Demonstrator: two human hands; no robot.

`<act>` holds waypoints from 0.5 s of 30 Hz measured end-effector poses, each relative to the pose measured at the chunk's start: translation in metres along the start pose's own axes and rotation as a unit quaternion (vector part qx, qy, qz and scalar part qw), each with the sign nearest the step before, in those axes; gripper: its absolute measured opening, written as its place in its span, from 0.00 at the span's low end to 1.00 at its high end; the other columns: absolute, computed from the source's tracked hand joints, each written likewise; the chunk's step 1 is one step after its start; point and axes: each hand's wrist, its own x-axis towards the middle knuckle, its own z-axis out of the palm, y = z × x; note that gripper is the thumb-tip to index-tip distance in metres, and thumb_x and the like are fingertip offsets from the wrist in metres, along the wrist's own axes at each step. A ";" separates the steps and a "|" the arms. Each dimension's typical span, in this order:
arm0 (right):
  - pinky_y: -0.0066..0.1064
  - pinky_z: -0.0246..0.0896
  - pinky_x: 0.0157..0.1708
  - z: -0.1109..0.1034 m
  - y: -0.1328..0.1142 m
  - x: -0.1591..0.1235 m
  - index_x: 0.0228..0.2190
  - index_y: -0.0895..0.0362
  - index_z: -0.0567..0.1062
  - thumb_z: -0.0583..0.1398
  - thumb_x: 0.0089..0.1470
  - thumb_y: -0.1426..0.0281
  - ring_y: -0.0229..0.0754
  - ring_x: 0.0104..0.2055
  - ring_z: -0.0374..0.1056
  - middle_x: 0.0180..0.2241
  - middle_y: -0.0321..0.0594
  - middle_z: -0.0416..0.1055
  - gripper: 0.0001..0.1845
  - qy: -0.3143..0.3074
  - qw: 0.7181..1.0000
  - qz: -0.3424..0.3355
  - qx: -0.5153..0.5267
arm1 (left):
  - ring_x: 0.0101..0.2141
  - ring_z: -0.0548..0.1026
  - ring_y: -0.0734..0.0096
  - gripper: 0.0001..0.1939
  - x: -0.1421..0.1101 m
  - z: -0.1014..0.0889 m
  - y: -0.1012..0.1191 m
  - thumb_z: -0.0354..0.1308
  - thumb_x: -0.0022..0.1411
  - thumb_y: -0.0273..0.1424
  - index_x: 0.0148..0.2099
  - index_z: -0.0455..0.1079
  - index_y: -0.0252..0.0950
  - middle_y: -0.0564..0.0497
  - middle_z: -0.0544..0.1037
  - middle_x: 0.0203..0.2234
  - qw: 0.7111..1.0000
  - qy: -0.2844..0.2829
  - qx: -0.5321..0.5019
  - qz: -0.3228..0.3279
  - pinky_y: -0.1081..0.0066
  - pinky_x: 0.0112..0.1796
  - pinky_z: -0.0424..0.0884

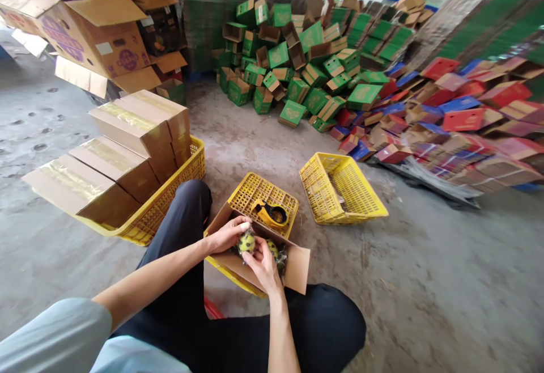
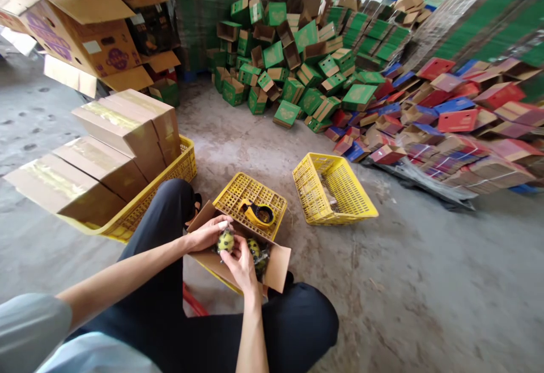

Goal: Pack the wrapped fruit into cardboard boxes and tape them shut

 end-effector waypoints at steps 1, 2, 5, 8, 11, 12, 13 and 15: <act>0.46 0.78 0.50 -0.002 0.001 0.000 0.54 0.52 0.72 0.69 0.52 0.60 0.53 0.50 0.79 0.51 0.47 0.79 0.29 0.008 1.000 -0.008 -0.015 | 0.42 0.78 0.64 0.33 0.000 -0.001 0.001 0.75 0.54 0.49 0.54 0.70 0.38 0.45 0.78 0.44 1.000 -0.003 0.005 -0.008 0.67 0.44 0.74; 0.46 0.78 0.50 -0.006 0.003 0.001 0.54 0.52 0.72 0.69 0.52 0.61 0.53 0.51 0.78 0.51 0.47 0.79 0.29 0.022 0.999 -0.021 -0.039 | 0.45 0.78 0.62 0.33 -0.001 -0.002 0.002 0.72 0.57 0.51 0.56 0.70 0.38 0.43 0.78 0.48 1.000 -0.005 0.008 -0.018 0.66 0.45 0.74; 0.46 0.77 0.52 -0.017 0.008 0.001 0.56 0.51 0.74 0.68 0.53 0.62 0.54 0.54 0.75 0.53 0.48 0.75 0.29 0.081 0.980 -0.078 -0.167 | 0.50 0.77 0.56 0.33 0.000 -0.008 0.004 0.66 0.61 0.56 0.58 0.71 0.39 0.42 0.77 0.52 0.998 -0.004 0.013 -0.063 0.63 0.46 0.76; 0.48 0.74 0.55 -0.026 0.012 0.000 0.54 0.51 0.77 0.67 0.53 0.65 0.55 0.54 0.73 0.51 0.48 0.73 0.26 0.116 0.947 -0.131 -0.270 | 0.50 0.77 0.53 0.35 0.000 -0.014 0.000 0.71 0.58 0.51 0.61 0.70 0.40 0.44 0.77 0.52 0.993 0.019 0.065 -0.092 0.64 0.45 0.77; 0.50 0.70 0.60 -0.028 0.013 0.000 0.54 0.51 0.78 0.66 0.54 0.66 0.56 0.56 0.72 0.51 0.48 0.72 0.25 0.120 0.937 -0.154 -0.290 | 0.45 0.79 0.59 0.34 0.002 -0.019 -0.005 0.78 0.51 0.45 0.55 0.73 0.35 0.43 0.79 0.47 0.988 0.017 0.120 -0.098 0.65 0.44 0.77; 0.50 0.69 0.61 -0.027 0.013 0.000 0.54 0.51 0.78 0.66 0.54 0.66 0.56 0.58 0.71 0.52 0.49 0.72 0.25 0.120 0.938 -0.157 -0.285 | 0.43 0.79 0.62 0.32 0.003 -0.021 -0.007 0.78 0.50 0.44 0.52 0.74 0.34 0.44 0.80 0.45 0.987 0.007 0.126 -0.099 0.65 0.44 0.77; 0.51 0.67 0.63 -0.027 0.013 0.001 0.54 0.51 0.77 0.66 0.54 0.65 0.56 0.60 0.70 0.54 0.49 0.72 0.25 0.118 0.941 -0.159 -0.276 | 0.41 0.79 0.63 0.31 0.004 -0.023 -0.008 0.79 0.49 0.44 0.49 0.74 0.33 0.44 0.80 0.42 0.987 0.000 0.125 -0.098 0.64 0.44 0.77; 0.52 0.64 0.65 -0.026 0.013 0.001 0.56 0.50 0.76 0.68 0.54 0.64 0.57 0.65 0.65 0.60 0.49 0.70 0.27 0.110 0.952 -0.156 -0.240 | 0.40 0.80 0.65 0.30 0.007 -0.025 -0.009 0.80 0.48 0.42 0.47 0.74 0.33 0.46 0.81 0.40 0.989 -0.001 0.117 -0.093 0.64 0.44 0.77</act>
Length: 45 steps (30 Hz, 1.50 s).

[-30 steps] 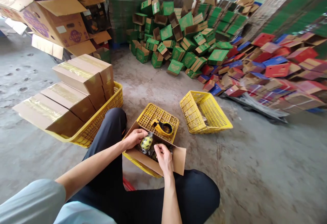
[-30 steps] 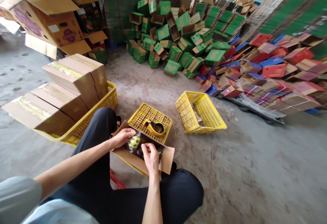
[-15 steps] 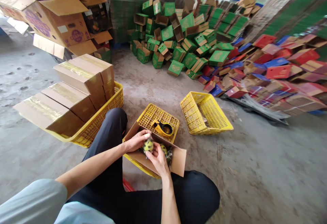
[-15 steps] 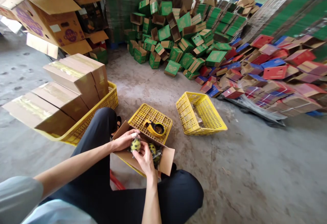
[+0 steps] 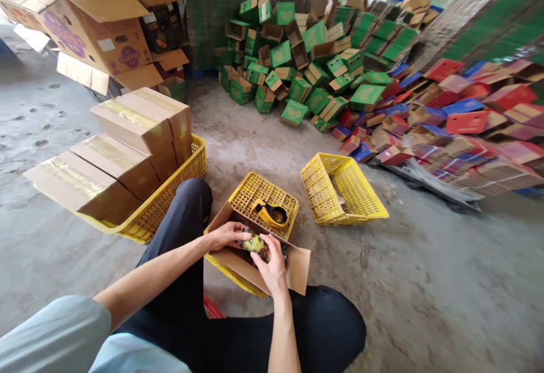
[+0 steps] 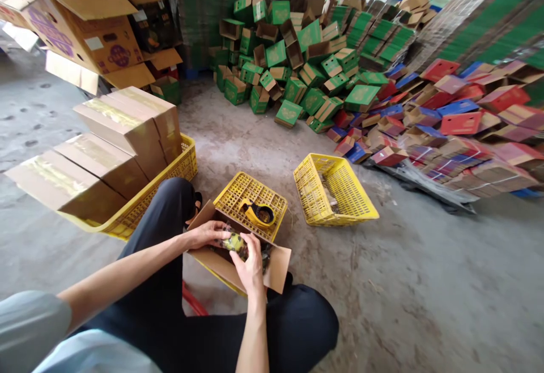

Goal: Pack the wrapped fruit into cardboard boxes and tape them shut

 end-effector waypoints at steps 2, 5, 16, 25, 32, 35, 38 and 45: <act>0.50 0.65 0.65 0.000 -0.001 0.000 0.60 0.49 0.73 0.69 0.54 0.61 0.56 0.69 0.61 0.65 0.48 0.66 0.32 -0.007 0.998 0.028 0.061 | 0.39 0.80 0.66 0.30 0.001 -0.002 0.001 0.81 0.46 0.40 0.46 0.73 0.34 0.47 0.81 0.39 1.000 0.009 -0.005 0.005 0.65 0.43 0.76; 0.48 0.71 0.61 -0.002 -0.003 0.001 0.64 0.49 0.69 0.69 0.55 0.57 0.56 0.69 0.63 0.68 0.49 0.64 0.38 -0.007 0.983 0.097 0.157 | 0.37 0.80 0.67 0.29 0.000 -0.002 0.003 0.81 0.45 0.38 0.45 0.72 0.34 0.48 0.81 0.39 1.000 0.003 -0.005 0.006 0.67 0.41 0.75; 0.45 0.77 0.52 -0.012 -0.007 0.001 0.52 0.56 0.80 0.74 0.45 0.49 0.55 0.51 0.79 0.45 0.47 0.83 0.38 0.040 0.934 0.246 0.255 | 0.40 0.79 0.67 0.28 -0.003 0.001 0.008 0.82 0.41 0.30 0.44 0.75 0.34 0.48 0.78 0.44 0.997 -0.037 -0.032 0.055 0.65 0.44 0.77; 0.45 0.77 0.51 -0.013 -0.005 0.002 0.42 0.57 0.86 0.72 0.46 0.45 0.55 0.46 0.80 0.44 0.49 0.84 0.32 0.029 0.961 0.212 0.174 | 0.39 0.79 0.68 0.27 -0.005 0.006 0.008 0.81 0.46 0.36 0.44 0.74 0.34 0.48 0.79 0.40 0.998 -0.034 -0.009 0.054 0.66 0.45 0.74; 0.38 0.80 0.36 -0.008 -0.007 0.003 0.34 0.58 0.83 0.70 0.44 0.41 0.51 0.35 0.79 0.32 0.45 0.82 0.32 0.034 0.961 0.225 0.158 | 0.45 0.78 0.61 0.26 0.005 -0.008 -0.002 0.68 0.60 0.49 0.49 0.75 0.34 0.45 0.79 0.44 0.994 0.057 0.088 0.024 0.62 0.45 0.77; 0.37 0.78 0.32 -0.011 -0.003 0.003 0.29 0.57 0.79 0.68 0.45 0.39 0.48 0.29 0.77 0.26 0.42 0.78 0.32 0.052 0.964 0.230 0.126 | 0.51 0.77 0.60 0.22 0.012 -0.017 -0.005 0.55 0.71 0.39 0.61 0.72 0.33 0.41 0.79 0.53 0.959 0.094 0.257 0.068 0.61 0.53 0.73; 0.36 0.77 0.29 -0.017 0.001 0.004 0.29 0.56 0.78 0.65 0.47 0.37 0.48 0.26 0.76 0.24 0.41 0.77 0.33 0.065 0.968 0.231 0.072 | 0.58 0.74 0.57 0.23 0.020 -0.019 -0.007 0.50 0.69 0.26 0.62 0.74 0.33 0.41 0.78 0.58 0.878 0.053 0.467 0.087 0.59 0.61 0.67; 0.35 0.76 0.27 -0.018 0.001 0.005 0.27 0.54 0.75 0.62 0.50 0.38 0.48 0.24 0.76 0.23 0.41 0.76 0.31 0.072 0.971 0.224 0.034 | 0.65 0.68 0.50 0.13 0.033 -0.002 -0.009 0.68 0.56 0.26 0.44 0.84 0.44 0.50 0.82 0.52 0.786 -0.095 0.611 0.021 0.53 0.67 0.59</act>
